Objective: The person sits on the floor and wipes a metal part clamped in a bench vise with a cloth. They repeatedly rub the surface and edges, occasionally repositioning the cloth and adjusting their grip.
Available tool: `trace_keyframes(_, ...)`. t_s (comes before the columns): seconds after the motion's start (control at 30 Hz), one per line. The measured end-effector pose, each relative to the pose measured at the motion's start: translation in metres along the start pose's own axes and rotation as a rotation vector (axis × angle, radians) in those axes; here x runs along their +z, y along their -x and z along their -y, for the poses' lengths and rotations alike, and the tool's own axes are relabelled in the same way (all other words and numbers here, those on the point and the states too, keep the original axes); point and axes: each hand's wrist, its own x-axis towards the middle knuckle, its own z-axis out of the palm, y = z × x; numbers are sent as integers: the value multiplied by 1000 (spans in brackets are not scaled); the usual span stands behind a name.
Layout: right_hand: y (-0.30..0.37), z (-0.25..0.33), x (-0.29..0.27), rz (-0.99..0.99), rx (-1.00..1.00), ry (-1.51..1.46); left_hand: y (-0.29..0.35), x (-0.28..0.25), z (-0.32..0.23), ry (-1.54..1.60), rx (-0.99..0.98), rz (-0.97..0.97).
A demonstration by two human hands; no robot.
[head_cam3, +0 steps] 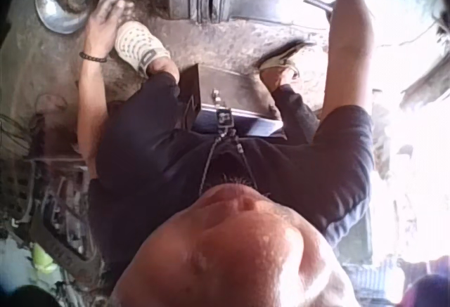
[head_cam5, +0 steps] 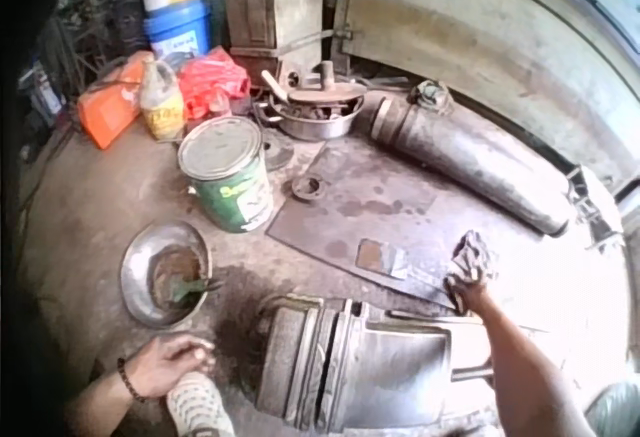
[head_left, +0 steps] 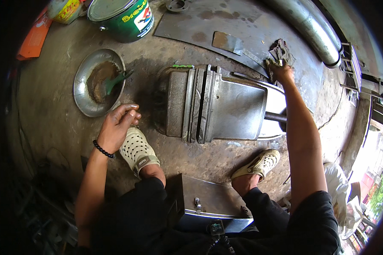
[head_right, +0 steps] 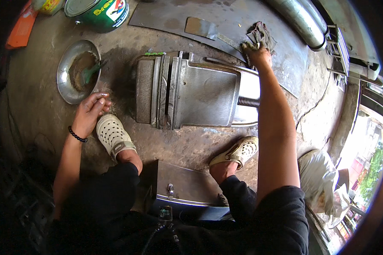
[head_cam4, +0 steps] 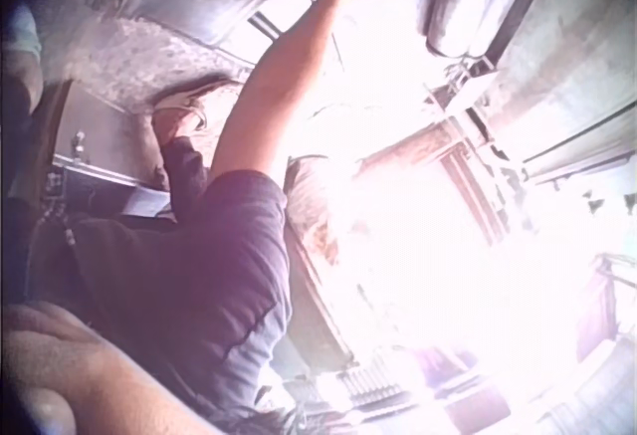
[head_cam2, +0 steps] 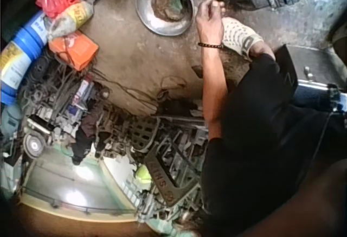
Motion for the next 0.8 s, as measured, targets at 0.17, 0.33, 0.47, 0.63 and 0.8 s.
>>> trace_keyframes(0.17, -31, -22, 21, -96, 109, -60, 4, 2, -2, -13, 62, 16)
trace_keyframes(0.33, -84, -27, 27, -207, 144, -4, 29, -22, 19, -89, 3, -39)
trace_keyframes(0.47, -108, -39, 51, -151, 92, 66, 47, -47, 23, -116, -87, -86)
trace_keyframes(0.63, -145, -62, 41, -378, 52, 392, 52, -44, 12, -137, -174, -154)
trace_keyframes(0.8, -58, -89, -82, -640, -224, -787, 46, -30, 6, -126, 48, -116)
